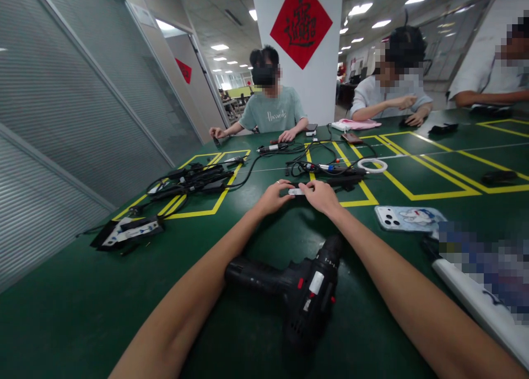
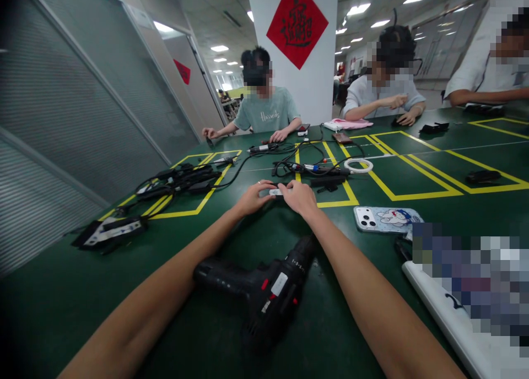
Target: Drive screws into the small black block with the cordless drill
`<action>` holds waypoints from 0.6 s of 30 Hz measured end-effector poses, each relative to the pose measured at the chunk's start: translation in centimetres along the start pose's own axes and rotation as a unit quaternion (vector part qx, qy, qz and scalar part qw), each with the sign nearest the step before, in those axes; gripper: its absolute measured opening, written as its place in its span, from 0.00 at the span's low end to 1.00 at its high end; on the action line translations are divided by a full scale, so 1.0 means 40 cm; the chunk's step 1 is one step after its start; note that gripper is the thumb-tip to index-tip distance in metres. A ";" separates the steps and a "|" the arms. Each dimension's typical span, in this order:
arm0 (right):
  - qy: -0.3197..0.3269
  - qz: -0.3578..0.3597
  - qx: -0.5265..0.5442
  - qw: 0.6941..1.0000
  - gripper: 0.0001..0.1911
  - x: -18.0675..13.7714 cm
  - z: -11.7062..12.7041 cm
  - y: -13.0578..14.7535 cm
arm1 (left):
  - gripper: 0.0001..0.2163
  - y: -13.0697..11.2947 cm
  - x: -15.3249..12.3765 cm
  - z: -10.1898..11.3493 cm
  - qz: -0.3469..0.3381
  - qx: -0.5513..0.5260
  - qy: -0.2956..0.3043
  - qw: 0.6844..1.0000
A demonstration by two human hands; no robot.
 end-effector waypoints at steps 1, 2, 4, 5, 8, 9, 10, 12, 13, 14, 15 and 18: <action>0.017 0.011 0.011 1.000 0.20 0.000 -0.009 0.004 | 0.15 0.010 0.000 0.005 0.021 -0.019 -0.010 1.000; 0.033 0.022 0.029 0.999 0.18 -0.001 -0.017 0.009 | 0.16 0.021 -0.002 0.007 0.046 -0.039 -0.013 0.998; 0.060 0.039 0.071 0.995 0.14 -0.002 -0.028 0.020 | 0.18 0.041 -0.011 -0.002 0.092 -0.085 0.003 0.992; 0.068 0.041 0.088 0.993 0.12 -0.002 -0.030 0.023 | 0.20 0.047 -0.016 -0.012 0.107 -0.108 0.018 0.988; 0.063 0.033 0.121 0.990 0.11 0.002 -0.022 0.022 | 0.25 0.054 -0.029 -0.031 0.127 -0.156 0.044 0.978; 0.055 0.027 0.134 0.989 0.12 0.005 -0.015 0.019 | 0.26 0.059 -0.032 -0.032 0.137 -0.154 0.046 0.978; 0.044 0.018 0.150 0.988 0.13 0.009 -0.006 0.012 | 0.27 0.064 -0.035 -0.028 0.148 -0.142 0.048 0.978; 0.018 -0.008 0.183 0.983 0.17 0.015 0.013 -0.012 | 0.27 0.075 -0.045 -0.011 0.174 -0.105 0.056 0.978; 0.006 -0.025 0.199 0.980 0.19 0.017 0.020 -0.029 | 0.27 0.080 -0.055 0.004 0.187 -0.088 0.064 0.976; -0.002 -0.044 0.212 0.976 0.20 0.018 0.025 -0.047 | 0.28 0.085 -0.068 0.022 0.200 -0.073 0.073 0.974; -0.007 -0.062 0.223 0.973 0.21 0.019 0.027 -0.065 | 0.29 0.090 -0.087 0.048 0.216 -0.061 0.078 0.971; -0.005 -0.110 0.241 0.964 0.19 0.018 0.016 -0.114 | 0.32 0.114 -0.185 0.163 0.269 0.002 0.075 0.960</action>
Point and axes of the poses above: each hand's wrist, its own x-axis towards the middle knuckle, its own z-axis out of the back of the hand, y = z × x, the point moved 10 cm from there along x, towards the middle knuckle, and after that the axes turned 6 degrees about x, right-handed, at the moved point
